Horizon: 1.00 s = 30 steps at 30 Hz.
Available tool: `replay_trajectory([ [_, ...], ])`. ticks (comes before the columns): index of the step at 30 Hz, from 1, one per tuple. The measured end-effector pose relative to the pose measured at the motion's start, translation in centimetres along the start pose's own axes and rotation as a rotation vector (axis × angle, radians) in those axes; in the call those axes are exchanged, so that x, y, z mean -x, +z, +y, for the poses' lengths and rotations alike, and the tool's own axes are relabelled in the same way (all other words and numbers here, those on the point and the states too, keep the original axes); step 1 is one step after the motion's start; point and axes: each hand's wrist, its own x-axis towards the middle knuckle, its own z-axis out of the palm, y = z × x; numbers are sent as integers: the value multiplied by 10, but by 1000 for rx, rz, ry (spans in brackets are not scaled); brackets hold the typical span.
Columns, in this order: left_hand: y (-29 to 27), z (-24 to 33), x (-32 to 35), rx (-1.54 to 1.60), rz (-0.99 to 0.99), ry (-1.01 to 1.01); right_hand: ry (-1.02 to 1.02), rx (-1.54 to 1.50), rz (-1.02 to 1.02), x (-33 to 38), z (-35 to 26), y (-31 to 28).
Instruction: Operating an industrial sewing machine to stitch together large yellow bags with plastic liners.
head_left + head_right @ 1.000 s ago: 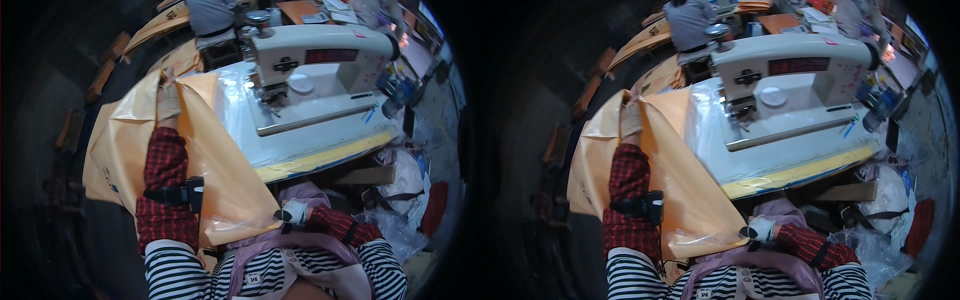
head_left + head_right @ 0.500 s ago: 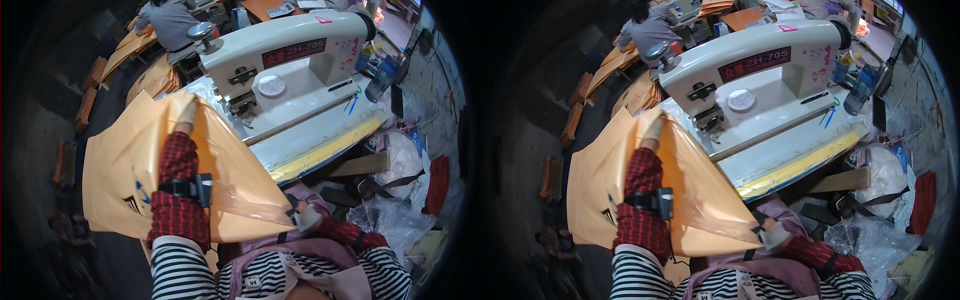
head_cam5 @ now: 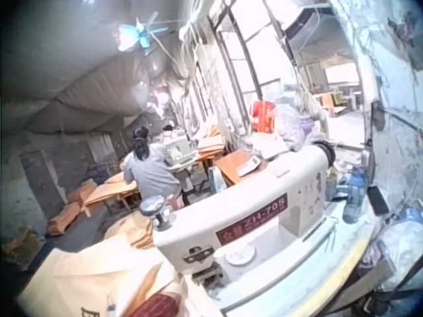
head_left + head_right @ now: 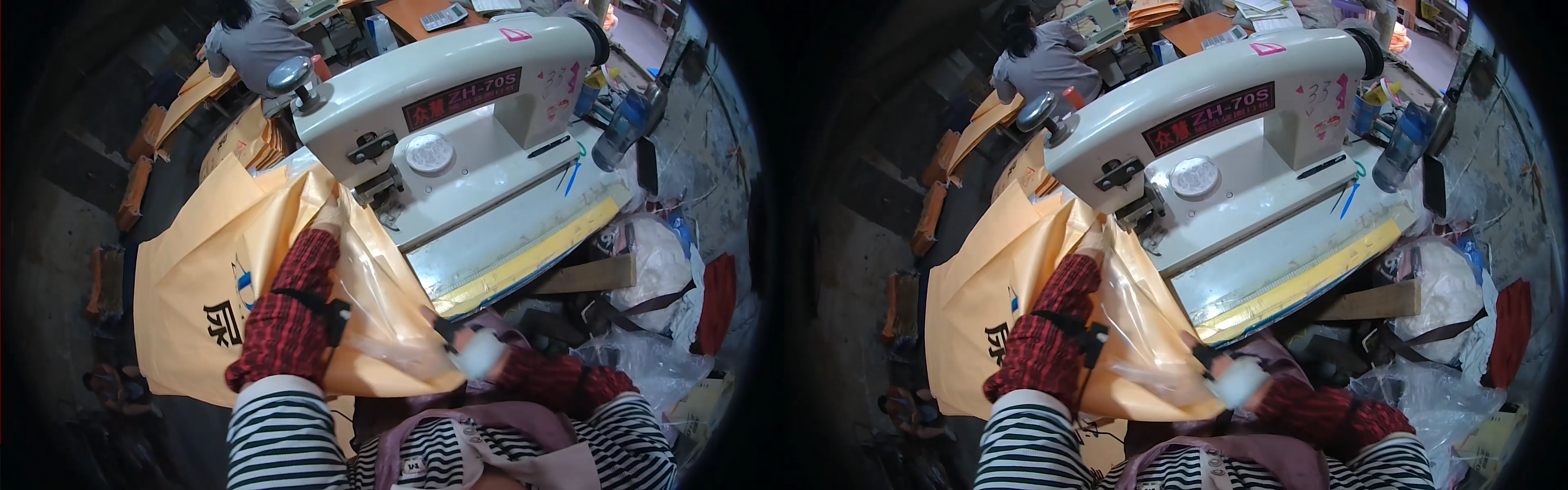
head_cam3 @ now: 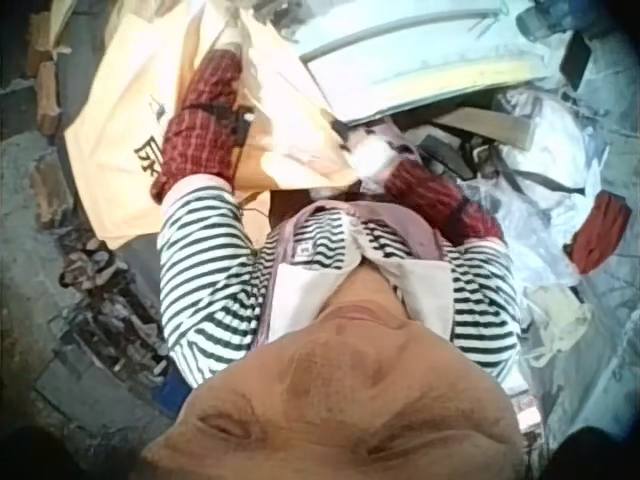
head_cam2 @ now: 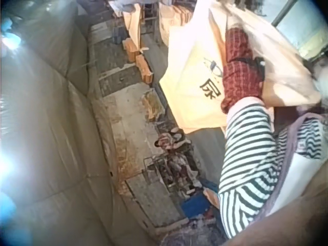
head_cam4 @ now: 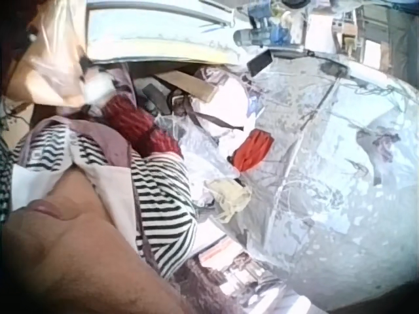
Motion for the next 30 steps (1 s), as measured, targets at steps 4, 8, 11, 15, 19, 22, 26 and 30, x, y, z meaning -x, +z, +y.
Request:
replay_trajectory([
  [4, -53, 61, 76, -1287, -769, 44, 192, 151, -175, -81, -78, -80],
  [8, -90, 147, 234, -1142, -1256, 75, 104, 233, -191, -100, -94, -90],
  [11, -73, 149, 309, -929, -1357, 177, 26, 137, -105, -105, -85, -76],
  [15, -46, 139, 341, -948, -1216, 239, 204, 59, -194, -107, -72, -66],
  [19, -42, 163, 304, 20, -327, -80, 19, 387, -234, -77, -63, -61],
  [22, -10, 166, 325, -237, -671, 654, -37, 428, -177, -70, -81, -57],
  [26, 12, 134, 361, -172, -1121, 355, 112, 355, -54, -65, -91, -43],
  [30, -15, 141, 347, -404, -1134, 237, 150, 342, 25, -90, -91, -51],
])
